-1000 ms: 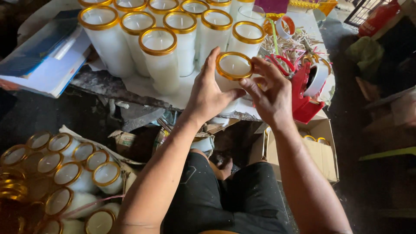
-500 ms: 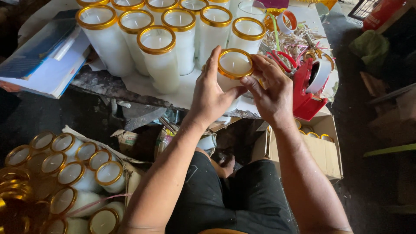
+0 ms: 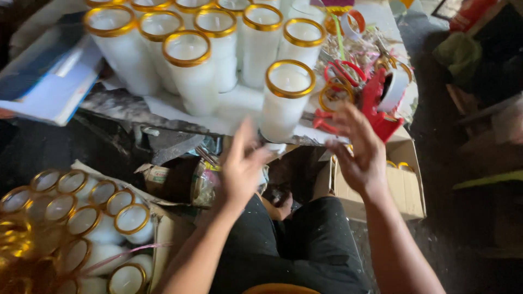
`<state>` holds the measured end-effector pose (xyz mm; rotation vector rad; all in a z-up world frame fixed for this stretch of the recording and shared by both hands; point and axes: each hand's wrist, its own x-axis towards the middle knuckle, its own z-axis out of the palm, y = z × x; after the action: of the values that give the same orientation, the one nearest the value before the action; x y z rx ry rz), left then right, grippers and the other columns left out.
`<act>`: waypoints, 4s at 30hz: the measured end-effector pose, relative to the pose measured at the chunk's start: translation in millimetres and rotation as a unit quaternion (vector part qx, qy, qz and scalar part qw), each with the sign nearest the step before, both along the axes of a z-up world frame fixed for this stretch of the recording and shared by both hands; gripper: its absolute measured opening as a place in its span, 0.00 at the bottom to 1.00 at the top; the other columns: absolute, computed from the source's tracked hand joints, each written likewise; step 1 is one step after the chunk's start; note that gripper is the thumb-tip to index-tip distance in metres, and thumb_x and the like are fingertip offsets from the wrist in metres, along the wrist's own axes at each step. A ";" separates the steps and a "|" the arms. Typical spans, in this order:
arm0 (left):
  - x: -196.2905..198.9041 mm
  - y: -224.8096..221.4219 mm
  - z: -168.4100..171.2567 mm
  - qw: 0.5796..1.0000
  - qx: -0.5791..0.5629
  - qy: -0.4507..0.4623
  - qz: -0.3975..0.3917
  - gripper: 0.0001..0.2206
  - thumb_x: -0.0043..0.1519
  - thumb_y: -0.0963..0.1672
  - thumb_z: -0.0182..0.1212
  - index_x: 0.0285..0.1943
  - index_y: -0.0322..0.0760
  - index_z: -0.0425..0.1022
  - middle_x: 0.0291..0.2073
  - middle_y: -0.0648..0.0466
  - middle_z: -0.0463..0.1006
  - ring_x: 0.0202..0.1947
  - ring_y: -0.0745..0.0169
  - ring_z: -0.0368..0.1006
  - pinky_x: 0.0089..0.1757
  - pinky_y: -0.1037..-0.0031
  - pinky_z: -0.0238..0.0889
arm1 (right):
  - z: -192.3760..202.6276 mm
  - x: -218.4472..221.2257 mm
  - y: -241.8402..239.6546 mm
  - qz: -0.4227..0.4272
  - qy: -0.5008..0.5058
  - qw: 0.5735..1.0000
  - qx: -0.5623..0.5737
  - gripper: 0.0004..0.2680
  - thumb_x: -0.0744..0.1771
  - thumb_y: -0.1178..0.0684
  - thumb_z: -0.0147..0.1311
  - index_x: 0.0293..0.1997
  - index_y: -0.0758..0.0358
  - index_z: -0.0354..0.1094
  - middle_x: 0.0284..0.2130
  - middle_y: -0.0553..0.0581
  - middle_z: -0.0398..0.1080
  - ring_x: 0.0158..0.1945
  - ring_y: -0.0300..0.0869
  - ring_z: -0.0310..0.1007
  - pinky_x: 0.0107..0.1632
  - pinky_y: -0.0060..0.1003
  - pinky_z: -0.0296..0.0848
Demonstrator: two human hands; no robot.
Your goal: Assembling candles by fitting gold rims onto them and trimming excess material with a utility knife
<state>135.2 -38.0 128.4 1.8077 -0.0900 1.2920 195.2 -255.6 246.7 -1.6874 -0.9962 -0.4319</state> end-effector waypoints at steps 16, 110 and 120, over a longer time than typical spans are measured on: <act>-75.7 -13.7 -78.9 0.881 0.122 0.455 0.028 0.10 0.62 0.45 0.60 0.50 0.40 0.76 0.42 0.48 0.78 0.40 0.43 0.75 0.41 0.57 0.64 | -17.3 53.2 -91.0 -0.273 -0.005 0.961 0.038 0.08 0.68 0.68 0.51 0.51 0.65 0.65 0.47 0.60 0.69 0.40 0.47 0.78 0.42 0.35 0.75; 75.7 -24.3 121.5 0.999 -0.038 0.025 -0.026 0.36 0.53 0.51 0.75 0.66 0.33 0.61 0.57 0.47 0.73 0.58 0.48 0.71 0.59 0.63 0.63 | 22.5 5.9 -45.5 -0.173 -0.110 0.959 -0.198 0.07 0.68 0.56 0.64 0.47 0.66 0.73 0.30 0.49 0.76 0.31 0.35 0.71 0.42 0.32 0.72; 72.9 -18.1 120.3 0.997 -0.040 0.018 -0.056 0.36 0.55 0.50 0.75 0.68 0.33 0.61 0.58 0.45 0.73 0.61 0.49 0.69 0.62 0.64 0.62 | 20.4 12.7 -42.4 -0.157 -0.124 0.969 -0.143 0.09 0.67 0.59 0.69 0.47 0.71 0.73 0.29 0.55 0.75 0.29 0.38 0.68 0.42 0.32 0.72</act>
<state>208.2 -56.1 248.7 1.7327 -0.1164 1.1680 207.9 -298.0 267.1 -2.1033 -1.0076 -0.7498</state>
